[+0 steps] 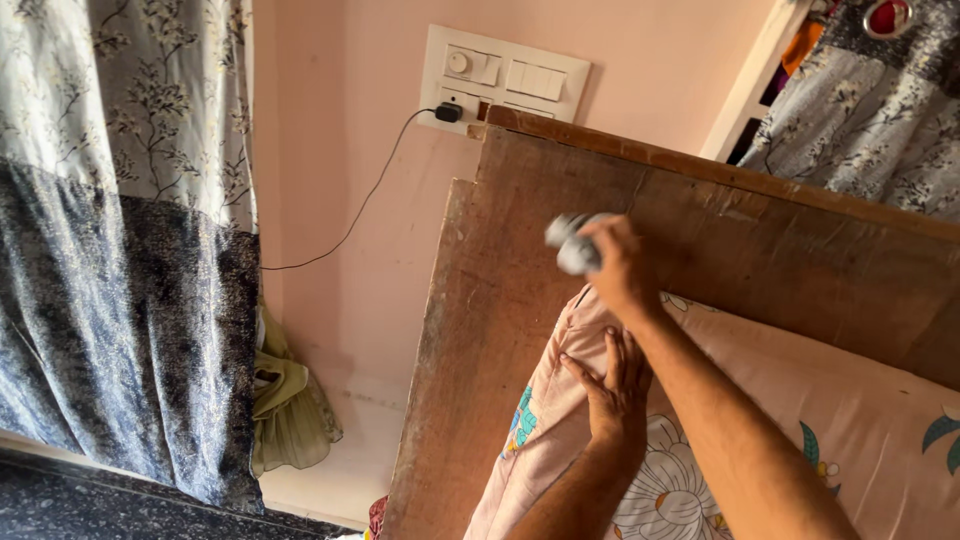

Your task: The person wipes a floral-patterned bed sheet with a cloth, moving across the surface and along the edges. The person also wipes the wooden headboard of the bed with the same cloth.

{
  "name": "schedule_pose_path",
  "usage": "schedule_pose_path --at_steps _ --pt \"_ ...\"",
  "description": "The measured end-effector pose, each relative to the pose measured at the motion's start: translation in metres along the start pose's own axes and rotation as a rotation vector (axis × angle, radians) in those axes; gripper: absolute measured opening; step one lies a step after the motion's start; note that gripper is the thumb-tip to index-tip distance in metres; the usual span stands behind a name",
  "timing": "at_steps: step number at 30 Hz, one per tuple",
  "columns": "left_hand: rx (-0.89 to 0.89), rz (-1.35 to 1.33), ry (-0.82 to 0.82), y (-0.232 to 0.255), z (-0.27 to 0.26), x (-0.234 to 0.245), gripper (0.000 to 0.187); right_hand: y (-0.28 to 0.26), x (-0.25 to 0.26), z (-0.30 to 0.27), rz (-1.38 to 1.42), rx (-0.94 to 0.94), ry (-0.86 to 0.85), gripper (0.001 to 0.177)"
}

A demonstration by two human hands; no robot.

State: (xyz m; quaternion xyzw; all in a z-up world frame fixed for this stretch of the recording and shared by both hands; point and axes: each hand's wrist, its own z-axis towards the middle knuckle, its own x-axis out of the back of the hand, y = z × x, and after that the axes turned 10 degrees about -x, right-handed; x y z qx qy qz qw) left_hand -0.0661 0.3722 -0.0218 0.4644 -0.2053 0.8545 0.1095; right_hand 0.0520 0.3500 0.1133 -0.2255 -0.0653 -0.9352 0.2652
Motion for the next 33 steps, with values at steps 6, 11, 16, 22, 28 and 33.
schedule_pose_path --at_steps 6,11,16,22,28,33 --pt "-0.014 -0.022 0.016 0.001 0.002 -0.009 0.085 0.017 -0.005 -0.016 -0.050 -0.077 0.309 0.052" --pt "-0.037 -0.010 0.155 -0.002 -0.006 -0.012 0.074 0.025 -0.017 -0.023 0.124 -0.109 0.335 0.045" --pt "-0.229 -0.105 0.387 -0.043 -0.031 -0.015 0.074 0.022 -0.016 -0.024 0.050 -0.177 0.279 0.041" --pt "-0.175 -0.547 0.562 -0.153 -0.013 0.001 0.039 0.008 -0.007 -0.024 0.008 -0.204 0.212 0.051" --pt "-0.152 -0.548 0.565 -0.191 0.040 0.045 0.083 0.005 -0.003 -0.022 0.014 -0.279 0.076 0.020" --pt "-0.338 -0.449 0.625 -0.198 0.072 0.030 0.080 0.012 -0.005 -0.023 -0.022 -0.149 0.108 0.036"
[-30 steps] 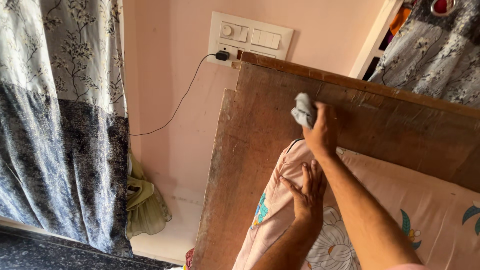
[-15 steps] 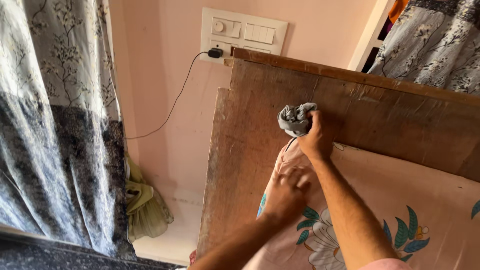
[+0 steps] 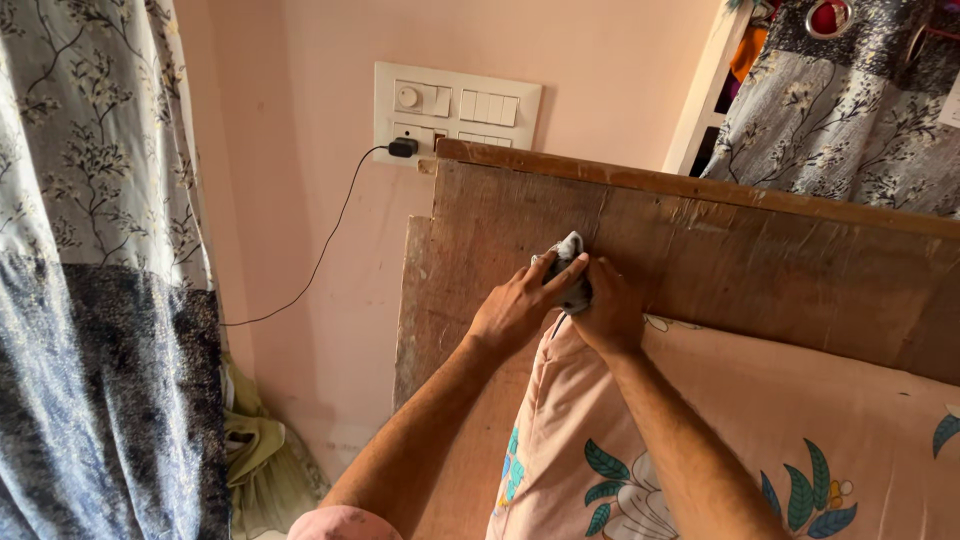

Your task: The person wipes a floral-patterned bed sheet with a cloth, moving across the surface and along the edges. The person also wipes the wooden headboard of the bed with the same cloth.

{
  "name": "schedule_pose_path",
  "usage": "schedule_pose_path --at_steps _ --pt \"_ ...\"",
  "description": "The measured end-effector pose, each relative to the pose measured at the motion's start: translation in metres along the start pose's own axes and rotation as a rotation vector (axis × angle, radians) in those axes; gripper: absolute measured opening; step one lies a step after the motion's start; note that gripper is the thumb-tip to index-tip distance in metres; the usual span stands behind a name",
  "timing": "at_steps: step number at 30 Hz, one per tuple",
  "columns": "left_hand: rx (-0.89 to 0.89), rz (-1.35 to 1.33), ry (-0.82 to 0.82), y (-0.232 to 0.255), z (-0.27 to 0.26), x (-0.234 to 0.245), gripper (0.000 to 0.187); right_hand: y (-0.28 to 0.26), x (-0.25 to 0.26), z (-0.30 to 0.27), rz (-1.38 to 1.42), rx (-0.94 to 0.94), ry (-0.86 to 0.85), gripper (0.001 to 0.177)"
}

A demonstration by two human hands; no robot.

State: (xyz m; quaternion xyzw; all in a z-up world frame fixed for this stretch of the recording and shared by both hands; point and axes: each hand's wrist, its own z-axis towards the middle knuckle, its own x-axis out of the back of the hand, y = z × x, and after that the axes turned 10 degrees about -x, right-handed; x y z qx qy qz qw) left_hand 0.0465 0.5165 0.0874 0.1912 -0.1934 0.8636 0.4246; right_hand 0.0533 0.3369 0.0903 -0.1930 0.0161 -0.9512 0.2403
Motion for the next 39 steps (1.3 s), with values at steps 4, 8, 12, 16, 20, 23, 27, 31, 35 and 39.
schedule_pose_path --at_steps 4,8,12,16,20,23,27,31,35,39 --pt "0.061 0.011 -0.030 -0.013 -0.003 -0.024 0.079 0.003 -0.002 0.000 -0.035 0.043 0.029 0.049" --pt "0.150 0.111 -0.033 -0.032 0.012 -0.020 0.041 -0.005 0.003 -0.002 0.027 -0.045 0.024 0.065" --pt "0.126 0.196 0.378 -0.068 0.025 0.028 0.025 -0.015 0.007 -0.001 -0.077 0.016 0.133 0.050" --pt "0.073 0.457 0.386 -0.093 0.053 0.046 0.048 -0.022 0.011 -0.001 -0.086 0.013 0.165 0.041" --pt "0.017 0.425 0.115 -0.079 0.069 0.024 0.084 -0.020 0.009 -0.001 -0.095 -0.020 0.161 0.038" --pt "-0.163 0.352 0.147 -0.059 0.064 0.008 0.073 -0.015 0.006 0.000 -0.152 -0.055 0.156 0.035" --pt "-0.228 0.320 0.106 -0.044 0.032 -0.004 0.059 -0.012 0.006 -0.002 -0.116 -0.007 0.160 0.035" --pt "-0.192 0.333 0.097 -0.029 -0.014 -0.011 0.054 -0.009 0.007 -0.004 -0.088 0.019 0.143 0.038" --pt "-0.102 0.416 0.101 -0.011 -0.076 -0.020 0.053 -0.008 0.008 -0.006 -0.118 0.079 0.154 0.037" --pt "-0.028 0.259 0.068 0.000 -0.150 -0.042 0.055 -0.004 0.008 -0.009 -0.081 0.066 0.104 0.034"
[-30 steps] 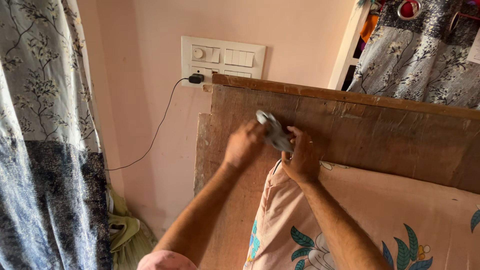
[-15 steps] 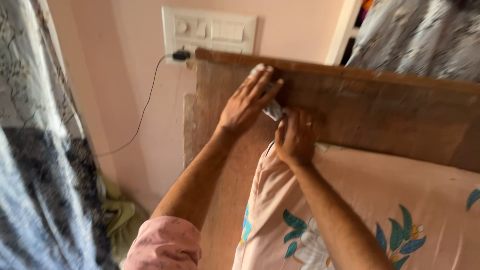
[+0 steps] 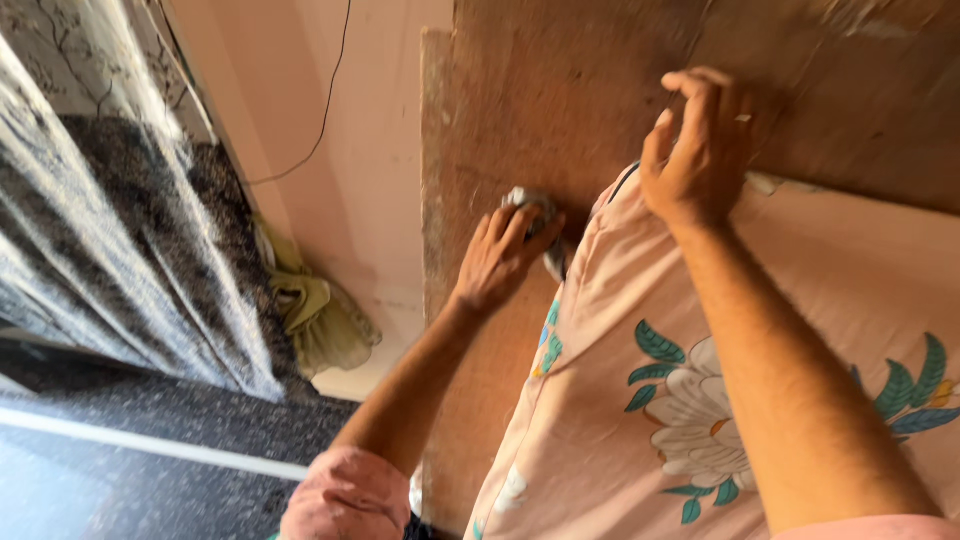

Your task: The person wipes a floral-patterned bed sheet with a cloth, moving across the surface and along the edges. The person also wipes the wooden headboard of the bed with the same cloth.

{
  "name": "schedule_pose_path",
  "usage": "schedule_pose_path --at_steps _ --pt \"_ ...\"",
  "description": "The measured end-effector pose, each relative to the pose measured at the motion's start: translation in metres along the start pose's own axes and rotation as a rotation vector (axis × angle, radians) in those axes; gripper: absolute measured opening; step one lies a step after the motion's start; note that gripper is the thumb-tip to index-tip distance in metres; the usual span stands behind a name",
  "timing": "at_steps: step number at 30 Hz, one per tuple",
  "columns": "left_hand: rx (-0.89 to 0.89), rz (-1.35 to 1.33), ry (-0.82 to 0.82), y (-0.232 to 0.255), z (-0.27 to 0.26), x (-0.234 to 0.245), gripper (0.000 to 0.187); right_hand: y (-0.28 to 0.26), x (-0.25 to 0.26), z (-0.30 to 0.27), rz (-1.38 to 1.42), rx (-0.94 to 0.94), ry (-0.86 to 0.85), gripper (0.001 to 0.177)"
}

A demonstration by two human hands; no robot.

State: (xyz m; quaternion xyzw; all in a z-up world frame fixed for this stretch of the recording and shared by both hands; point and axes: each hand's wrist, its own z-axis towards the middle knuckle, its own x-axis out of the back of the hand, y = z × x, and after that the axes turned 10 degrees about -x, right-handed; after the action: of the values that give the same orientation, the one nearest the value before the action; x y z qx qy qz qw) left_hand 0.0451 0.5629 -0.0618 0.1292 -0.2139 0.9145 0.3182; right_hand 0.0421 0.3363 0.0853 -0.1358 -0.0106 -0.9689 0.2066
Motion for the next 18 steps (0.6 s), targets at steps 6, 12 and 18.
schedule_pose_path --at_steps 6,12,18 --pt "0.243 -0.269 -0.099 0.051 -0.094 -0.014 0.048 0.007 -0.003 -0.001 0.005 0.023 -0.013 0.036" --pt "0.333 -0.341 0.065 0.039 -0.065 -0.010 0.042 0.020 -0.005 -0.003 0.012 0.000 -0.078 0.029" --pt "0.319 -0.332 0.121 0.023 -0.028 0.008 0.055 0.065 -0.030 -0.015 -0.309 0.215 0.070 0.054"
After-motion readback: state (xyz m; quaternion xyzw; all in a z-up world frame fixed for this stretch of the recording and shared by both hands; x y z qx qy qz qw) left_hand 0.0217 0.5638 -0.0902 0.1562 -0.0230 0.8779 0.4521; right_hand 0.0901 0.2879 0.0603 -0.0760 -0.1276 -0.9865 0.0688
